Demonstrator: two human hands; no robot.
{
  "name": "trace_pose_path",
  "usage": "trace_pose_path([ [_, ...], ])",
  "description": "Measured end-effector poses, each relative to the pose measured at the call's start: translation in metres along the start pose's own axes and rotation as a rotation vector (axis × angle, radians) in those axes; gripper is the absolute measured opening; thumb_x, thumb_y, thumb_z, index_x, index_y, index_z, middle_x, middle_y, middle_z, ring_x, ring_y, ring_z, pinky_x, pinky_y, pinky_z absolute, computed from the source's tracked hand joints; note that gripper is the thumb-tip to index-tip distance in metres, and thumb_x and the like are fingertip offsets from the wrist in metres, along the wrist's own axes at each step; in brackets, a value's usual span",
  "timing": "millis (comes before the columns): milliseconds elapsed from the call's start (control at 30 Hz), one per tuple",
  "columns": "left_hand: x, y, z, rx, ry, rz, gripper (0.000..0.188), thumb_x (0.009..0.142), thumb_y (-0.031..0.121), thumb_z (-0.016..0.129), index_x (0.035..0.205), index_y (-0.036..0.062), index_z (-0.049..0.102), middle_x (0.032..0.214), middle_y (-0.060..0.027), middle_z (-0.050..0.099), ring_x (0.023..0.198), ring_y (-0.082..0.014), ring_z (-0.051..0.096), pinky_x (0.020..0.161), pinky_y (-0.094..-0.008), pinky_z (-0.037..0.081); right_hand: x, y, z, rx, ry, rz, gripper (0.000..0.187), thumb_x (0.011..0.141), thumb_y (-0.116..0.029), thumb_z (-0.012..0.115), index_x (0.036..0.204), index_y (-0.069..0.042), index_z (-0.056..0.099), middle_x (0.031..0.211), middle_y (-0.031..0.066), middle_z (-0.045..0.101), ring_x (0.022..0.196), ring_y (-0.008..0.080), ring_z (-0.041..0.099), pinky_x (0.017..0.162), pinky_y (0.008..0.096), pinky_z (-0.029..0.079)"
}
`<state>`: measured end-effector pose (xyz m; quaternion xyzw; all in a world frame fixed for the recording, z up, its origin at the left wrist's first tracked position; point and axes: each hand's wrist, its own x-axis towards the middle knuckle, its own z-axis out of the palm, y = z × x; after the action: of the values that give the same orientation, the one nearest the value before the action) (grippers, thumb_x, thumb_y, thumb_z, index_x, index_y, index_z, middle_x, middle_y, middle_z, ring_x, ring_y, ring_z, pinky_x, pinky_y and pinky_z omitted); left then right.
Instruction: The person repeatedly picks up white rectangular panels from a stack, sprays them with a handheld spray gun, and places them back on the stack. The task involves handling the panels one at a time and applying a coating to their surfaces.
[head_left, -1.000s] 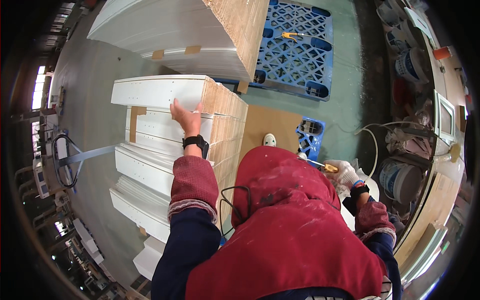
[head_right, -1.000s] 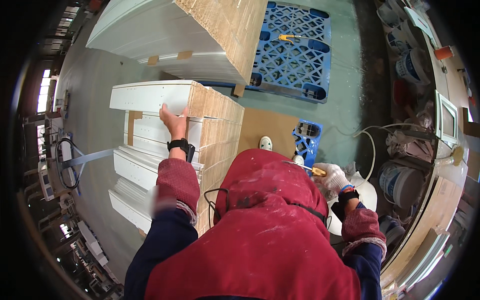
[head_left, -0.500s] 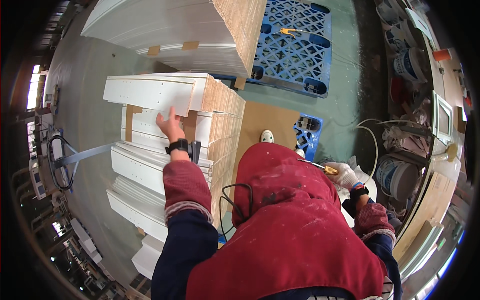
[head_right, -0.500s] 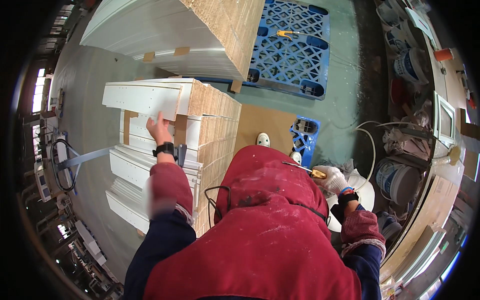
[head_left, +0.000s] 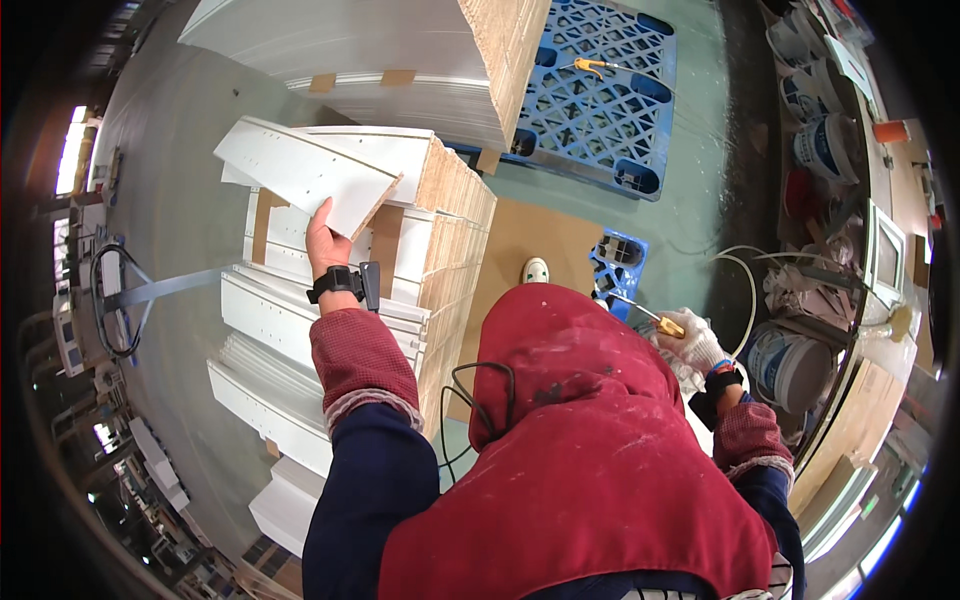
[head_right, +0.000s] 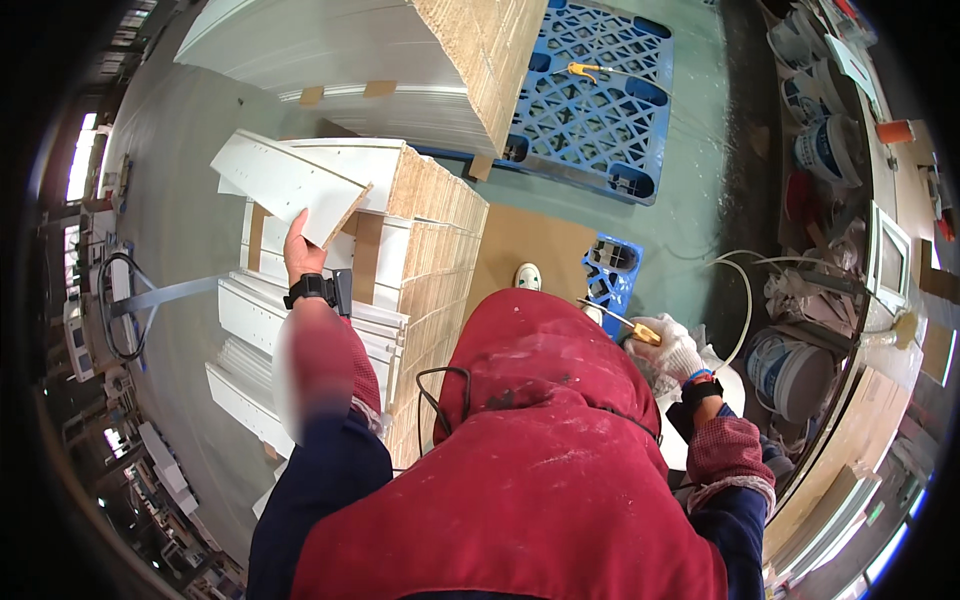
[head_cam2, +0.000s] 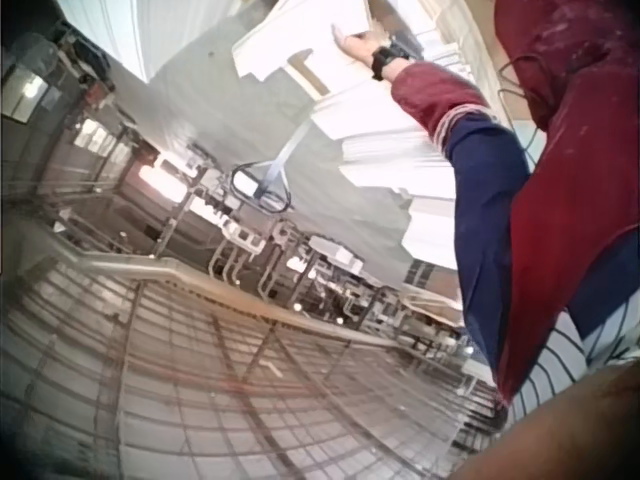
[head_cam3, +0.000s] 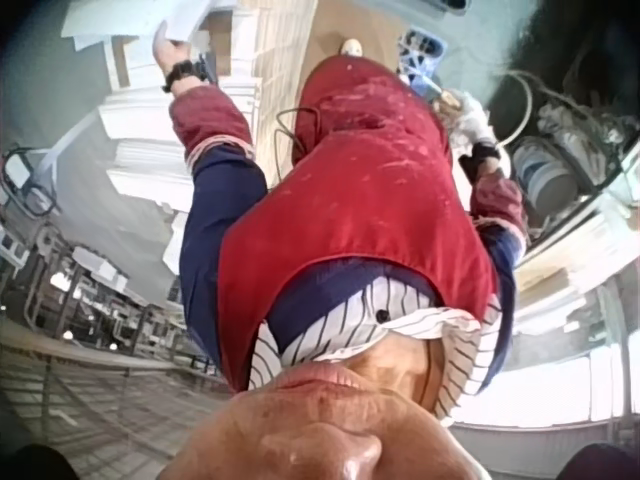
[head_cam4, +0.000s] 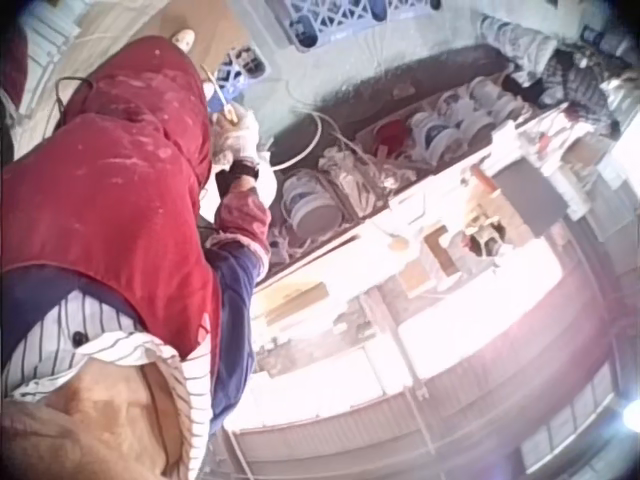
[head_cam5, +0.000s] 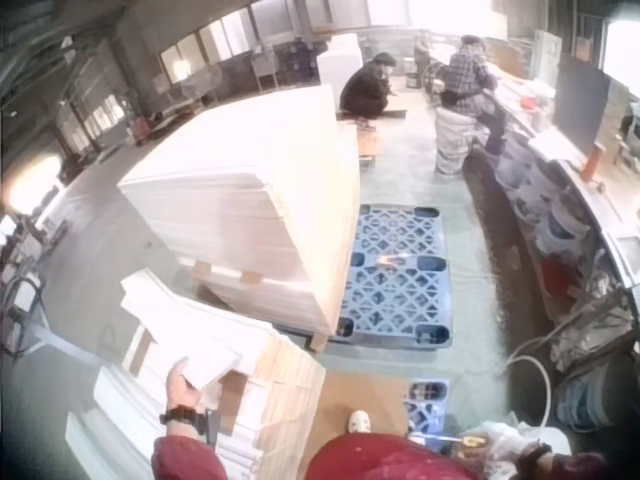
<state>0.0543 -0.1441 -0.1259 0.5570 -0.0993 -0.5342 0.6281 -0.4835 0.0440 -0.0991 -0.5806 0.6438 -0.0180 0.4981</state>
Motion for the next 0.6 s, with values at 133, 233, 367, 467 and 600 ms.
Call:
trace_pose_path([
  [133, -0.044, 0.004, 0.006, 0.094, -0.078, 0.067, 0.035, 0.082, 0.015, 0.058, 0.111, -0.0045, 0.052, 0.106, -0.0137, 0.059, 0.1, -0.0236, 0.057, 0.086, -0.0374, 0.045, -0.002, 0.012, 0.006, 0.206, 0.063, -0.127, 0.039, 0.073, -0.015, 0.068, 0.11, -0.008, 0.058, 0.083, 0.0084, 0.059, 0.081, 0.0241, 0.058, 0.077, 0.0293, 0.046],
  [233, -0.111, 0.003, 0.015, 0.254, -0.066, 0.053, 0.038, 0.08, 0.013, 0.056, 0.111, -0.0077, 0.05, 0.104, -0.0157, 0.058, 0.094, -0.0257, 0.059, 0.083, -0.0367, 0.047, -0.01, -0.004, 0.0, 0.351, 0.043, -0.058, 0.04, 0.074, -0.013, 0.067, 0.112, -0.007, 0.057, 0.086, 0.0095, 0.061, 0.082, 0.0255, 0.059, 0.077, 0.0297, 0.046],
  [367, -0.217, -0.007, 0.015, 0.396, -0.164, 0.037, 0.041, 0.078, 0.014, 0.053, 0.112, -0.008, 0.05, 0.098, -0.0159, 0.06, 0.085, -0.0237, 0.061, 0.074, -0.0323, 0.049, -0.03, -0.055, -0.026, 0.154, 0.033, -0.252, 0.038, 0.074, -0.009, 0.066, 0.111, -0.005, 0.057, 0.091, 0.0124, 0.063, 0.081, 0.0256, 0.061, 0.075, 0.0315, 0.048],
  [467, -0.274, -0.002, 0.003, 0.481, -0.303, -0.081, 0.048, 0.073, 0.019, 0.053, 0.112, -0.0081, 0.049, 0.099, -0.0155, 0.06, 0.085, -0.0218, 0.061, 0.072, -0.0295, 0.048, -0.06, -0.09, -0.039, 0.024, 0.016, -0.547, 0.037, 0.073, -0.012, 0.066, 0.108, -0.01, 0.058, 0.086, 0.0122, 0.062, 0.079, 0.0311, 0.061, 0.069, 0.035, 0.05],
  [600, -0.317, 0.0, 0.015, 0.514, -0.476, -0.296, 0.054, 0.07, 0.022, 0.056, 0.115, -0.0072, 0.047, 0.101, -0.014, 0.059, 0.089, -0.02, 0.059, 0.075, -0.0288, 0.047, -0.075, -0.083, -0.061, -0.167, 0.052, -0.59, 0.032, 0.074, -0.019, 0.065, 0.105, -0.013, 0.06, 0.08, 0.0116, 0.062, 0.076, 0.0302, 0.061, 0.064, 0.038, 0.05],
])
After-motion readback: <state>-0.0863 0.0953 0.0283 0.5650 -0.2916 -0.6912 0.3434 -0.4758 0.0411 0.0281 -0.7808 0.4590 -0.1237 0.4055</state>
